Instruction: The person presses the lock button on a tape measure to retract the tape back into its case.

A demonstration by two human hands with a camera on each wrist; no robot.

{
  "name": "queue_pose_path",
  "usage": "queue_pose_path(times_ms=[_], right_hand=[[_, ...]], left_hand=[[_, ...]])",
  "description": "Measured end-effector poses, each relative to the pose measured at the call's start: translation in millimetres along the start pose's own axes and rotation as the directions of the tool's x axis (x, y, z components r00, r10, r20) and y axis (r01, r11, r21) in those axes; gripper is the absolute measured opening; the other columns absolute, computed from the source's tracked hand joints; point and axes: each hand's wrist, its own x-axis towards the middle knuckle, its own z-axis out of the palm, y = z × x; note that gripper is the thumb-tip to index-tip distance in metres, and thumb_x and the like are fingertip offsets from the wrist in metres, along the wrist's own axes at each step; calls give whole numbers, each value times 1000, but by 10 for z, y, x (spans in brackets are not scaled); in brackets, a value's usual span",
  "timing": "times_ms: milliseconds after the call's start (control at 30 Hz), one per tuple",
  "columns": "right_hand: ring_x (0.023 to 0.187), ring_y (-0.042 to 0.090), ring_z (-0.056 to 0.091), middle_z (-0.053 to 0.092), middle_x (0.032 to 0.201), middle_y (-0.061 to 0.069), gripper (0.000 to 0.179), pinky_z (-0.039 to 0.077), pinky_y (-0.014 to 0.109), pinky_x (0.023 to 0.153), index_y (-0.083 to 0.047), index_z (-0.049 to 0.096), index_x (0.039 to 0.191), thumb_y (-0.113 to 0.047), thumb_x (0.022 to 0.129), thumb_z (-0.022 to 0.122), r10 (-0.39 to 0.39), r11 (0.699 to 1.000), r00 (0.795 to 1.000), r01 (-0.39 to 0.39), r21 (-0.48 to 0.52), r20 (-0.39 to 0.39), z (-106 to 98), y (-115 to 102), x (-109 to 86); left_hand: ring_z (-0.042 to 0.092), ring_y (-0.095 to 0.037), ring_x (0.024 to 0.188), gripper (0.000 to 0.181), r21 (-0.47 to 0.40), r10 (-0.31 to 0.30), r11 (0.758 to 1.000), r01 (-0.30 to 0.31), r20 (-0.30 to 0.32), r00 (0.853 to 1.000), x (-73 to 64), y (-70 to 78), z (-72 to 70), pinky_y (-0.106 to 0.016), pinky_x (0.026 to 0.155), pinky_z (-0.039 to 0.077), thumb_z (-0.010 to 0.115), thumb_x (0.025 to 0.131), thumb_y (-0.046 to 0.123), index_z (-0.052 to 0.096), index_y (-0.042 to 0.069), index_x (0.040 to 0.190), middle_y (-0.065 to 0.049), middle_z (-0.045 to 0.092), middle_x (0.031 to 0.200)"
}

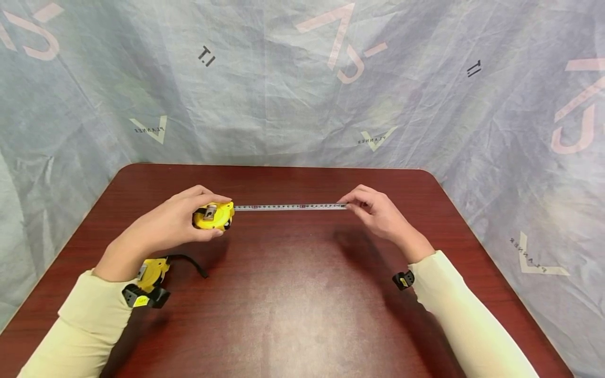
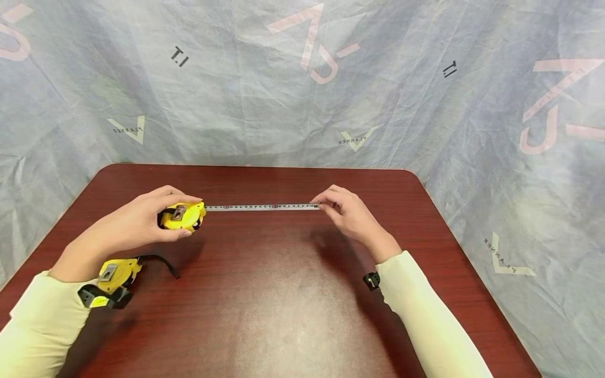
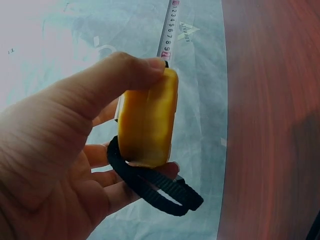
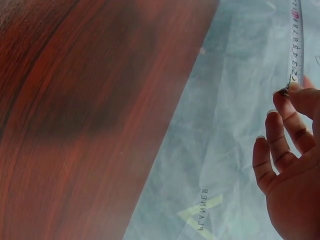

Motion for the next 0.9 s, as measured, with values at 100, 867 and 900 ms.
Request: queue_pose_path(times_ms=[100, 867, 900], right_hand=[[78, 14, 54, 68, 101, 1, 22, 44, 28, 69, -14, 77, 110, 2, 98, 67, 5, 1000, 1000, -5, 9, 3, 15, -10, 13], [82, 14, 57, 69, 99, 4, 17, 47, 31, 72, -12, 77, 109, -2, 98, 69, -26, 998, 1000, 25, 60, 12, 145, -137, 199], [82, 14, 57, 69, 99, 4, 18, 47, 31, 73, -13, 77, 109, -2, 98, 69, -25, 998, 1000, 24, 60, 14, 152, -141, 208]], left_hand=[[55, -14, 102, 62, -8, 0, 1000, 0, 8, 1000, 24, 19, -5, -38, 84, 49, 85, 87, 32, 61, 22, 144, 2, 56, 123], [57, -17, 106, 62, -33, 9, 999, -7, 44, 999, 227, 116, 35, -40, 88, 50, 85, 86, 31, 62, 20, 143, -1, 56, 124], [57, -17, 106, 63, -34, 7, 999, -5, 44, 999, 235, 117, 41, -40, 88, 50, 85, 86, 31, 62, 21, 143, -1, 56, 124]])
